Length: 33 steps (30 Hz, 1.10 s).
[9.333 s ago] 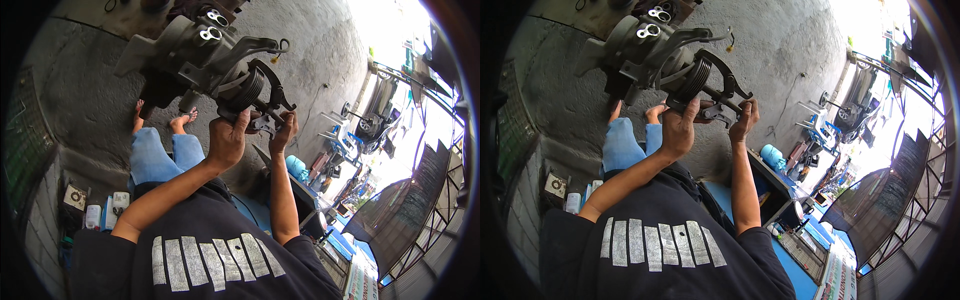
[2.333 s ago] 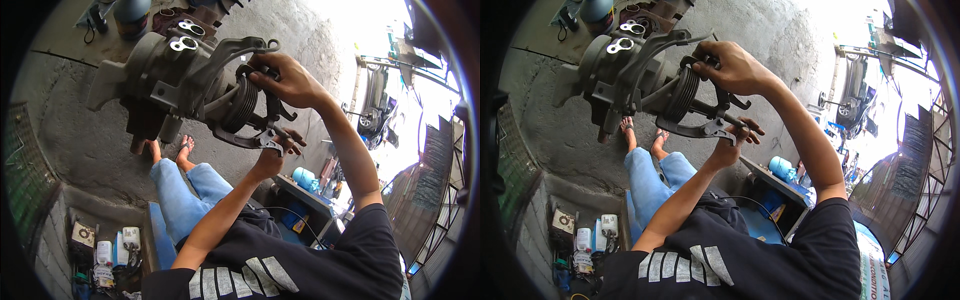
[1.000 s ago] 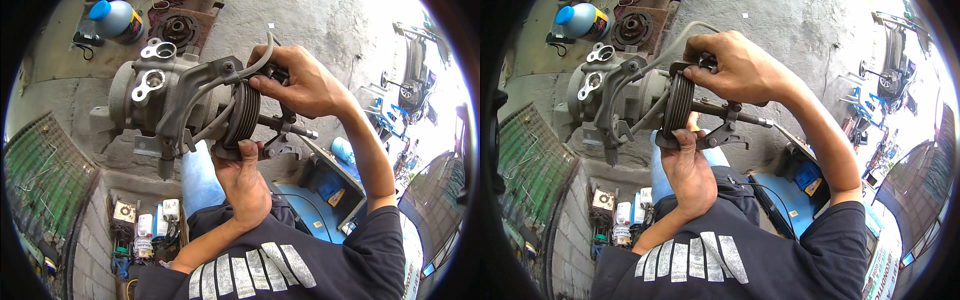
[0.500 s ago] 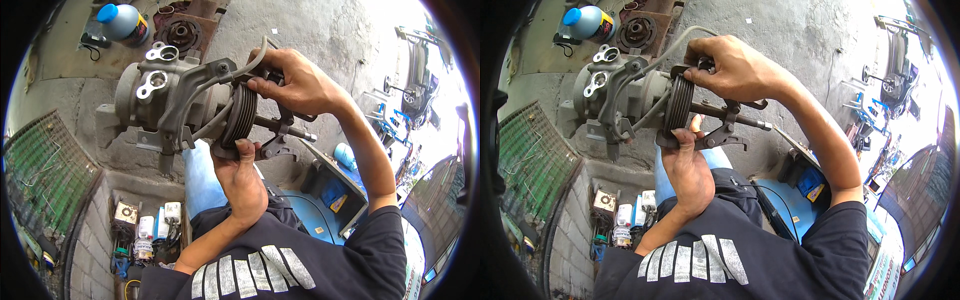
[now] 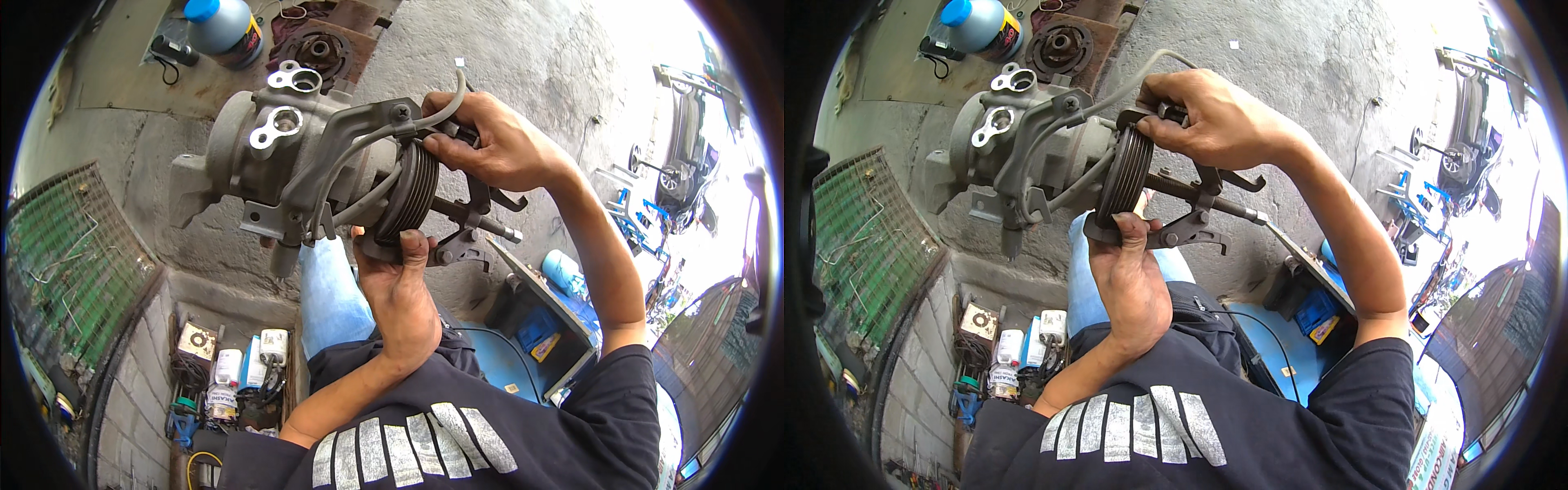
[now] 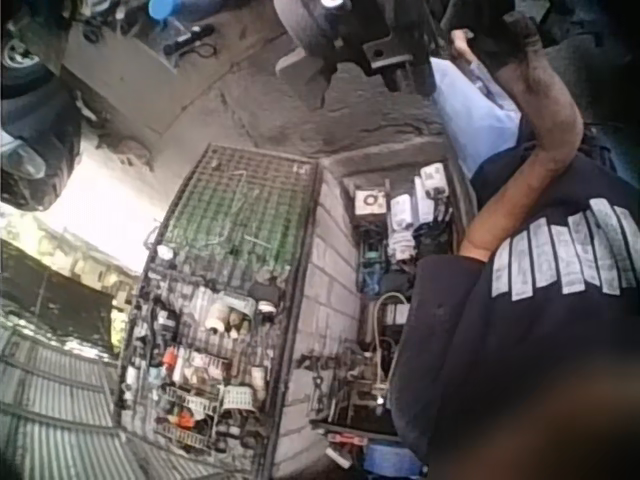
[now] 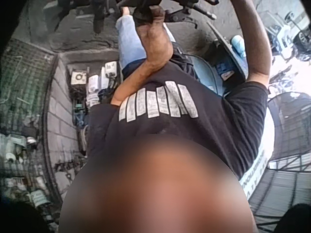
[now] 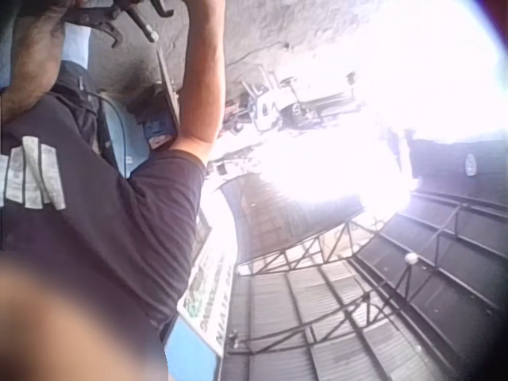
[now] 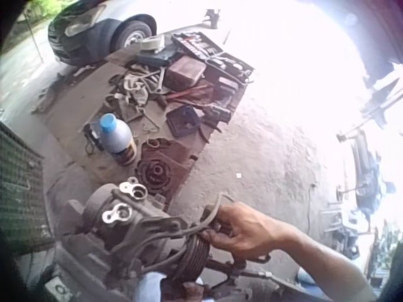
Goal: The person sits on the floor and opens a small box, then stands and uses pliers and a wrench to adjust a mechanical part on a workbench. The person repeatedly tightens and loosens bolts on the part while holding it with one hand.
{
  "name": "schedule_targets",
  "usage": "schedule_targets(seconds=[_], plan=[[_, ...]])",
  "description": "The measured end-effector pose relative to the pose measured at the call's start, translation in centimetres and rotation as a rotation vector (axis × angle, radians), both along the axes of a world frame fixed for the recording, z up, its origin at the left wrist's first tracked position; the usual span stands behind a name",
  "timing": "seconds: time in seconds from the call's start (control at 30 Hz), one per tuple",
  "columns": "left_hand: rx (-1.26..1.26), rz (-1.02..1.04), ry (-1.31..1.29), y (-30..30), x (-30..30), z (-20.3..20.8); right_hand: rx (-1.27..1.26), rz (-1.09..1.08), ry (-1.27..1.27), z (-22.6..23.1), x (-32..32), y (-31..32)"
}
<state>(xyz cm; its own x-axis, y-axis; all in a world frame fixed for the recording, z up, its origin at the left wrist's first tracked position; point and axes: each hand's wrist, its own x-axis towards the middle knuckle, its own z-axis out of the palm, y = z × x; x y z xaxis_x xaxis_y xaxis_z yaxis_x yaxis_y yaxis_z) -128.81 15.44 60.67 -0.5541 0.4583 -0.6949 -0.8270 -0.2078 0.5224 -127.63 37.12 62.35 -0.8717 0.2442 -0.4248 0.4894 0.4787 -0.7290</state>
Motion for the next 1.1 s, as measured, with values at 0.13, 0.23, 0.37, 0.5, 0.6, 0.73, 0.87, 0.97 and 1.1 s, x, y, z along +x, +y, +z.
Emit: schedule_targets(seconds=[0.13, 0.23, 0.37, 0.5, 0.6, 0.73, 0.87, 0.97, 1.1], plan=[[0.013, -0.022, 0.013, -0.1, -0.2, -0.1, -0.042, -0.034, -0.006, -0.2, 0.0, -0.1], [0.028, -0.032, 0.021, -0.2, -0.1, 0.1, -0.065, -0.034, -0.026, -0.2, 0.0, 0.0], [0.057, -0.012, 0.027, -0.1, 0.0, 0.0, 0.002, 0.0, -0.028, -0.4, 0.0, 0.2], [0.049, -0.013, 0.044, 0.0, 0.1, -0.6, 0.003, -0.005, 0.018, -0.7, 0.0, 0.2], [0.07, -0.013, 0.008, -0.3, 0.1, -0.9, 0.038, 0.021, 0.063, -0.7, -0.1, 0.2], [0.071, 0.002, -0.013, -0.4, 0.2, -1.1, 0.008, 0.02, 0.017, -0.2, -0.2, 0.2], [0.059, 0.002, -0.015, -0.3, 0.2, -1.2, 0.009, -0.008, -0.029, 0.3, -0.5, 0.0], [0.065, -0.004, -0.008, -0.4, 0.2, -1.1, -0.095, -0.051, -0.109, 0.5, -0.5, 0.3], [0.043, -0.014, 0.0, -0.4, 0.2, -1.0, -0.095, -0.044, -0.042, -0.3, 0.0, 0.8]])
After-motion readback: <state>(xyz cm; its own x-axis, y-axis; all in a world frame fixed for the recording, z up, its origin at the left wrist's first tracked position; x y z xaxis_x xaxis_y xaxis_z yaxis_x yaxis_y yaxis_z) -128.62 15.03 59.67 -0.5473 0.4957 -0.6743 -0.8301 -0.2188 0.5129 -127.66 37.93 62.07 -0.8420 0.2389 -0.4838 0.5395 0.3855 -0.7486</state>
